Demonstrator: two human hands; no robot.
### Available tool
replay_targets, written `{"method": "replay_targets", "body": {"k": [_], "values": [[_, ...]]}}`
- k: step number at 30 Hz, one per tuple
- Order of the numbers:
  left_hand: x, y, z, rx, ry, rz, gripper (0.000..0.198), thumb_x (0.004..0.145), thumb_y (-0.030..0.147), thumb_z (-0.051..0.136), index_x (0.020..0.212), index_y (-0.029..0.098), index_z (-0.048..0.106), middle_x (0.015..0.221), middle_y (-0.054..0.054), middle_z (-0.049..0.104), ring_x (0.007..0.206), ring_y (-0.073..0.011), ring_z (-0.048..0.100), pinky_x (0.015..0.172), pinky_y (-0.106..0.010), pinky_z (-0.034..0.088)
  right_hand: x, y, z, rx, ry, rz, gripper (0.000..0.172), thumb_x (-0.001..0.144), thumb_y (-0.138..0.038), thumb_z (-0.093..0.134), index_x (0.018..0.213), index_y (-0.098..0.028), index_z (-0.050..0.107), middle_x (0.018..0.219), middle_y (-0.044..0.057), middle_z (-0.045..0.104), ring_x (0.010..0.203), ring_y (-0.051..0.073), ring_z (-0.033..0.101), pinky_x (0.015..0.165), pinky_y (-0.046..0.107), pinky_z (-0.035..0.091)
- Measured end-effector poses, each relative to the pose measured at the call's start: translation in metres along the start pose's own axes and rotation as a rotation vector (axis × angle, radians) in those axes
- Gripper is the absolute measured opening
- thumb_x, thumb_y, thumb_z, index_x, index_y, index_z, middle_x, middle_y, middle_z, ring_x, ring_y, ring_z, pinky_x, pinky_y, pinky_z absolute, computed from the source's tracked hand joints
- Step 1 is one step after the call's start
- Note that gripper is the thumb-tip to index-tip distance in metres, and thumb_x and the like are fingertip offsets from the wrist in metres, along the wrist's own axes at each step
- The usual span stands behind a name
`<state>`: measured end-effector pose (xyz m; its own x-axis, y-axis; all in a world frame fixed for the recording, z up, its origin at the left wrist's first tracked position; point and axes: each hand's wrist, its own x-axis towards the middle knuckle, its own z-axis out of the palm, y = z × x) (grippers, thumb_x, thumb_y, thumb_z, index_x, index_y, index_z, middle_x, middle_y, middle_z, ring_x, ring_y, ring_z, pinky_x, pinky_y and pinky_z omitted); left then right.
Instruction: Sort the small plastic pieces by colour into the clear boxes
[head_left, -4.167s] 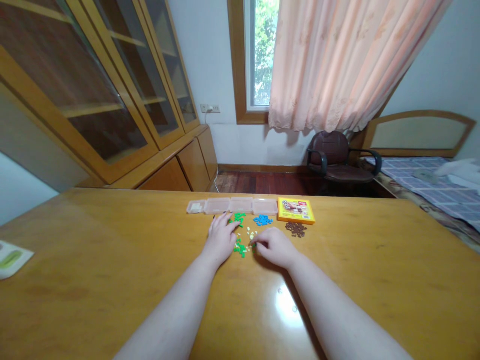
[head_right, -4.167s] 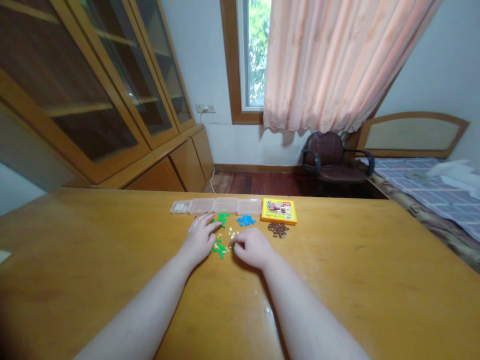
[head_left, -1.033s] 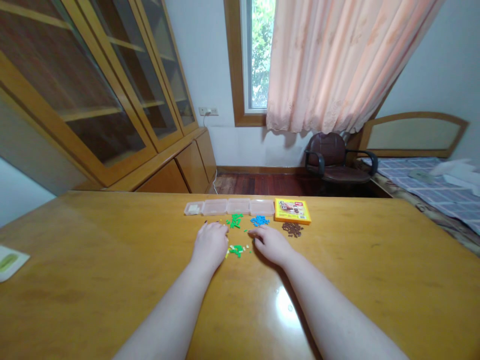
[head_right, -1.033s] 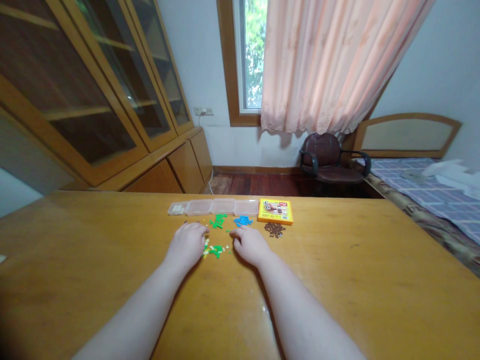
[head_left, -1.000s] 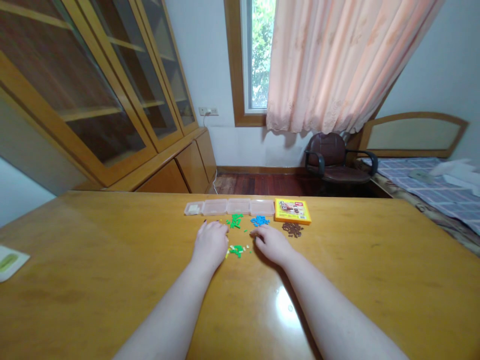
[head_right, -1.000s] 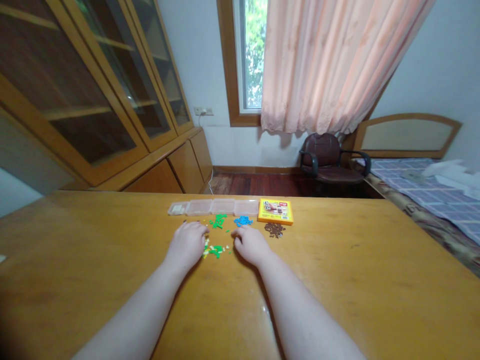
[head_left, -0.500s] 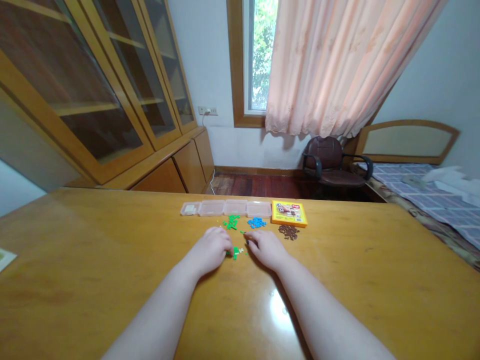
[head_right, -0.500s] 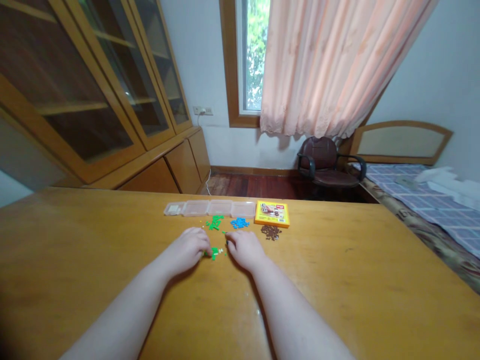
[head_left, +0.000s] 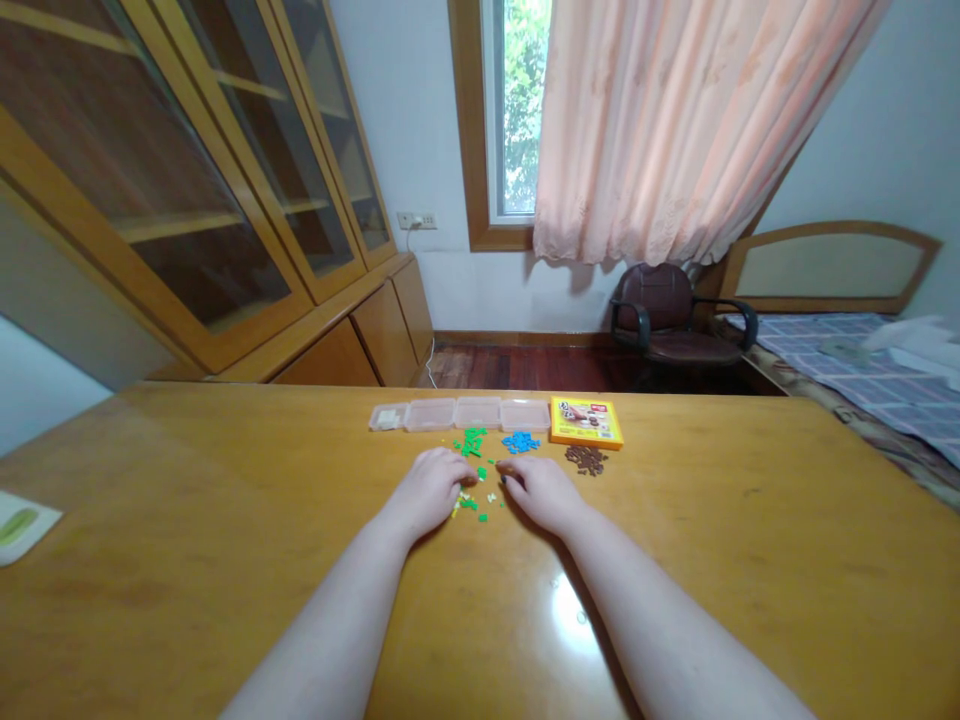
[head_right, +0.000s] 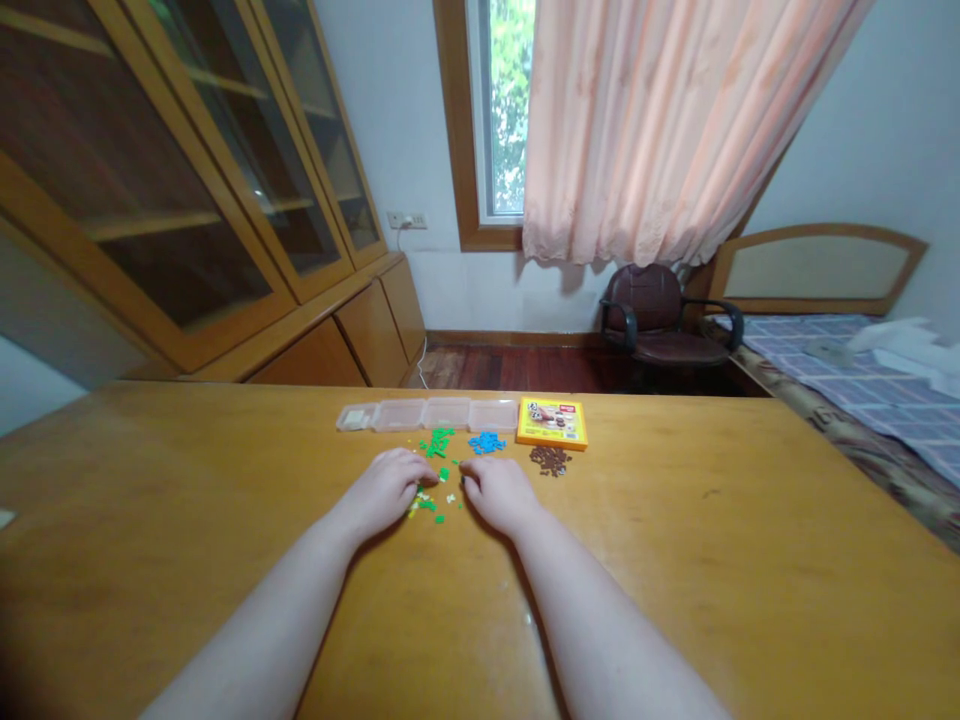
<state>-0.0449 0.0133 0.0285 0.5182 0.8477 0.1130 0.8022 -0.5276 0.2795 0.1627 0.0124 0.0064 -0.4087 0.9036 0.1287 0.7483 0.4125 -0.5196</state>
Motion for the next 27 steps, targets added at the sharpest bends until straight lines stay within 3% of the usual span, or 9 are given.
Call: {"method": "replay_targets", "body": {"k": [7,12,17,27], "values": [[0.0001,0.0,0.0022,0.015,-0.022,-0.015,0.037,0.076,0.006,0.047,0.097,0.028,0.069,0.093,-0.001,0.068,0.093,-0.0183,0.055,0.089,-0.033,0.04,0.0006,0.0028,0.0027,-0.003,0.009,-0.012,0.031,0.088,-0.027,0.043,0.111,-0.022,0.064,0.11,0.006,0.067,0.101,0.019,0.061,0.09,0.029,0.042],[0.0006,0.0,0.002,-0.013,-0.031,-0.019,0.035,0.072,0.004,0.045,0.086,0.024,0.07,0.089,-0.001,0.067,0.091,-0.018,0.055,0.088,-0.032,0.041,0.0006,0.0014,0.0012,-0.004,0.003,0.002,0.031,0.088,-0.027,0.044,0.11,-0.023,0.065,0.109,0.006,0.067,0.101,0.019,0.061,0.089,0.029,0.042],[0.0006,-0.0008,0.0044,0.011,0.003,-0.031,0.042,0.073,0.005,0.043,0.101,0.026,0.067,0.097,-0.003,0.065,0.096,-0.0183,0.053,0.09,-0.033,0.04,-0.0004,0.0009,0.0004,0.008,0.001,0.004,0.032,0.088,-0.027,0.044,0.111,-0.022,0.064,0.11,0.006,0.067,0.101,0.019,0.061,0.089,0.028,0.042],[0.0006,-0.005,0.0081,0.003,0.032,-0.021,0.039,0.078,0.007,0.045,0.101,0.027,0.067,0.098,-0.003,0.063,0.096,-0.0186,0.052,0.089,-0.034,0.04,0.0006,0.0063,0.004,0.011,0.002,-0.006,0.033,0.088,-0.027,0.042,0.113,-0.022,0.063,0.113,0.005,0.066,0.105,0.018,0.059,0.093,0.027,0.04]]}}
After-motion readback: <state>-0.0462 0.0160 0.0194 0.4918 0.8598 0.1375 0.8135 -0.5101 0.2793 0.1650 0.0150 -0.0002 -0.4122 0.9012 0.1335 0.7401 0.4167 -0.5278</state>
